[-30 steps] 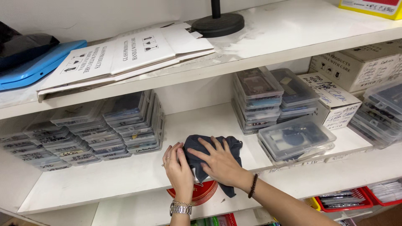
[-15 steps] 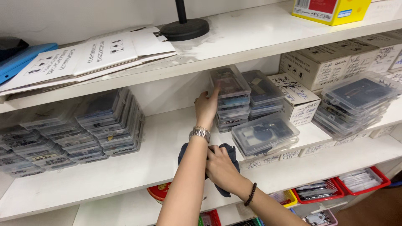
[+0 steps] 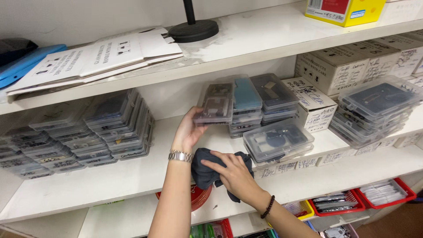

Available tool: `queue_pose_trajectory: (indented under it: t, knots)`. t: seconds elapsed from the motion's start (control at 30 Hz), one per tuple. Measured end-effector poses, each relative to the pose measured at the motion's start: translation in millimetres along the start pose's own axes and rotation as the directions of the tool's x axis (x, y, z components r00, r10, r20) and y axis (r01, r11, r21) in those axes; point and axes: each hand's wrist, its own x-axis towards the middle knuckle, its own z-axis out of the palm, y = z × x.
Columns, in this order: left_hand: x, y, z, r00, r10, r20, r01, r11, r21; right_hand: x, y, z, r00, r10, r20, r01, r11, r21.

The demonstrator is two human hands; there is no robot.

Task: The person picks up plastic storage boxes one at a time from a white shelf and wipes their surfaces with a dark cloth, then places each box back on the shelf. They work through a row of boxes, occasionally shifting neighboring boxes aside to reach the next one.

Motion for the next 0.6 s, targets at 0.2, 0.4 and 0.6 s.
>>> queue_pose_trajectory:
  t: [0.2,0.4,0.6]
  knots:
    - [-105,25,-48,0.954,0.193,-0.228,-0.104,0.930,0.352,-18,-16,-31,0.970,0.243,-0.003,-0.205,0.827,0.523]
    - [-135,-35,-48,0.903,0.223,-0.366,-0.110,0.946,0.305,6,-41,-13,0.970,0.204,-0.135,-0.162,0.950,0.269]
    - [-142,-67,-27,0.902,0.263,-0.343,-0.134,0.924,0.357,75,-33,7,0.975,0.224,-0.003,-0.224,0.973,-0.047]
